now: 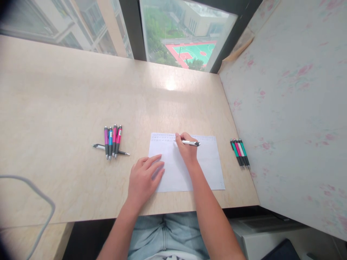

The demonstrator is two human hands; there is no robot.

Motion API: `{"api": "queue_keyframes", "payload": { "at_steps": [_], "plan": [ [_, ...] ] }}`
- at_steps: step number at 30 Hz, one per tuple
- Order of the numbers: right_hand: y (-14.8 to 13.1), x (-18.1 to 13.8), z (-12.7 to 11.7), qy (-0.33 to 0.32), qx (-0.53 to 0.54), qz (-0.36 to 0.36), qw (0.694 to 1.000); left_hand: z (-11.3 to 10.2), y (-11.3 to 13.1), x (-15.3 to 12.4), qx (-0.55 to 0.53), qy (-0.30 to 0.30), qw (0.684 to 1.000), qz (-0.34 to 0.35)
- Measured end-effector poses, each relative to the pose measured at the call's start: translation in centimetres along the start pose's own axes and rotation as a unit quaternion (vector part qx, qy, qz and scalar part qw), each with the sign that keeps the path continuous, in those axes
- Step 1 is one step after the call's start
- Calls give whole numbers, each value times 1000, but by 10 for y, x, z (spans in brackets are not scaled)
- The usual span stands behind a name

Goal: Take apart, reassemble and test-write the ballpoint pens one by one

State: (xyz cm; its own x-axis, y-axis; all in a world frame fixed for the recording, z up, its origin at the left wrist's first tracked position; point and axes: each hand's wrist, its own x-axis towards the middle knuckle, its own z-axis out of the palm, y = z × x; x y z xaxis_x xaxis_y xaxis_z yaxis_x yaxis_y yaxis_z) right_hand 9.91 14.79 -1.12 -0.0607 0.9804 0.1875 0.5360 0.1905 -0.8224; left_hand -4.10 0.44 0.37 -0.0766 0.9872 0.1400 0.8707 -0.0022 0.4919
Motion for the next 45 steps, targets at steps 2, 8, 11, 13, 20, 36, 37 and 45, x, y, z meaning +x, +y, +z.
{"api": "queue_keyframes", "payload": {
  "at_steps": [2,8,11,13,20,36,37,45],
  "plan": [
    [0,0,1,-10,-7,0,1000,0,0,0,-2,-1,1000,-2],
    [-2,0,0,-17,-8,12,1000,1,-1,1,-5,0,1000,-4],
    [-3,0,-1,-19,-5,17,1000,0,-1,1,-8,2,1000,-3],
    [-3,0,-1,-19,-4,19,1000,0,0,1,-10,2,1000,-4],
    [-2,1,0,-14,-5,23,1000,0,0,1,-15,7,1000,-7],
    [-1,0,1,14,-17,21,1000,-1,2,2,-17,11,1000,-10],
    [-1,0,1,16,-21,22,999,-1,2,2,-18,13,1000,-9],
    [-2,0,2,9,-22,30,999,-2,2,2,-18,4,1000,-9]
  ]
}}
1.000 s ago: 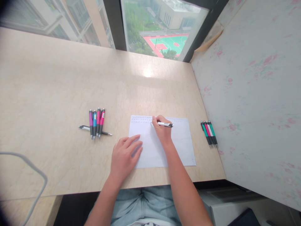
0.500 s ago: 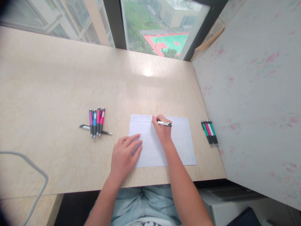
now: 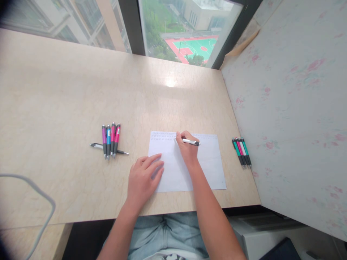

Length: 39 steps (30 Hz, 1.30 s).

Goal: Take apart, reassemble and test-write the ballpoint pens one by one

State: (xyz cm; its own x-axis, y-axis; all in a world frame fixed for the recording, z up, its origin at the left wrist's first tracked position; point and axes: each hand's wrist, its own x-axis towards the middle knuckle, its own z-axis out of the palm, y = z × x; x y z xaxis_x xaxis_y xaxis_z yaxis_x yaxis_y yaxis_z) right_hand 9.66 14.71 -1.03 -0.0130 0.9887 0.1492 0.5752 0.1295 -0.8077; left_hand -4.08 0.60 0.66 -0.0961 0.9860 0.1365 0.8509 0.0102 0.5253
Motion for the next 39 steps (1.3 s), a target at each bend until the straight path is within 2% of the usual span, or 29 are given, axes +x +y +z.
{"api": "queue_keyframes", "payload": {
  "at_steps": [14,19,30,35,39],
  "plan": [
    [0,0,1,-5,-1,-11,1000,0,0,0,0,6,1000,-1],
    [1,1,0,30,-5,0,1000,1,0,1,-2,10,1000,1],
    [1,0,0,5,-2,-9,1000,2,-1,0,-5,7,1000,-1],
    [7,3,-2,55,88,44,994,2,-1,0,-9,10,1000,1],
    [15,8,-5,39,189,64,979,2,-1,0,-9,12,1000,3]
  ]
}}
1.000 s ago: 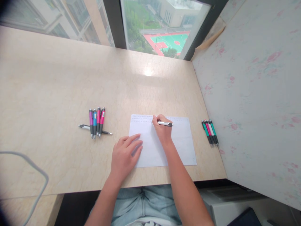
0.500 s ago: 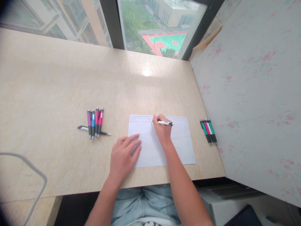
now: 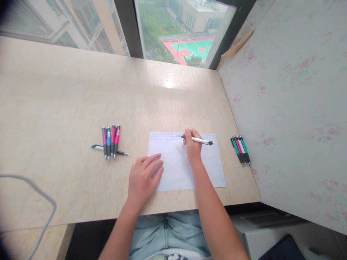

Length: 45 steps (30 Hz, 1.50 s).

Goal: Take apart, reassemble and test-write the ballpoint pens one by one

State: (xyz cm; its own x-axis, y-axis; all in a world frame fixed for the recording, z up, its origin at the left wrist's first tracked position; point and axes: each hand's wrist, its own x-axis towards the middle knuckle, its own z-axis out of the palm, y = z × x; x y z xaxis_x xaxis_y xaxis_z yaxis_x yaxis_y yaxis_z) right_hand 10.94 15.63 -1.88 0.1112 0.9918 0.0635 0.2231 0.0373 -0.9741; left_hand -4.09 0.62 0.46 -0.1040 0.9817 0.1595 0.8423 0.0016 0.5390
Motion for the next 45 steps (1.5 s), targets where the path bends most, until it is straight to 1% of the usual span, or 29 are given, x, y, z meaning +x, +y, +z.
{"api": "queue_keyframes", "payload": {
  "at_steps": [2,4,6,7,10,13,27,33,37,39,43,45],
  "plan": [
    [1,2,-2,-10,33,3,999,0,0,0,1,2,1000,1],
    [1,3,-4,-22,40,11,999,0,0,0,4,4,1000,0],
    [-1,2,-4,-39,10,10,999,1,0,-1,7,6,1000,2],
    [-3,1,-4,-47,-17,-2,999,0,0,-1,8,6,1000,3],
    [-8,-4,-1,-64,-83,-62,993,0,1,-1,10,10,1000,8],
    [-11,-6,1,-64,-93,-91,989,0,1,-2,9,16,1000,12],
    [-5,-5,5,-58,-134,-101,984,3,-2,-2,7,6,1000,7],
    [-6,-6,5,-58,-120,-107,985,3,-2,-1,5,10,1000,8],
    [-6,-6,4,-58,-116,-98,987,3,-2,-1,2,14,1000,7],
    [-4,-5,3,-44,-84,-78,992,3,-1,-1,0,14,1000,5],
    [0,-1,-1,16,28,-21,999,3,-1,-1,-5,15,1000,0],
    [1,1,-2,22,49,-28,998,3,-1,0,-7,15,1000,-2]
  ]
}}
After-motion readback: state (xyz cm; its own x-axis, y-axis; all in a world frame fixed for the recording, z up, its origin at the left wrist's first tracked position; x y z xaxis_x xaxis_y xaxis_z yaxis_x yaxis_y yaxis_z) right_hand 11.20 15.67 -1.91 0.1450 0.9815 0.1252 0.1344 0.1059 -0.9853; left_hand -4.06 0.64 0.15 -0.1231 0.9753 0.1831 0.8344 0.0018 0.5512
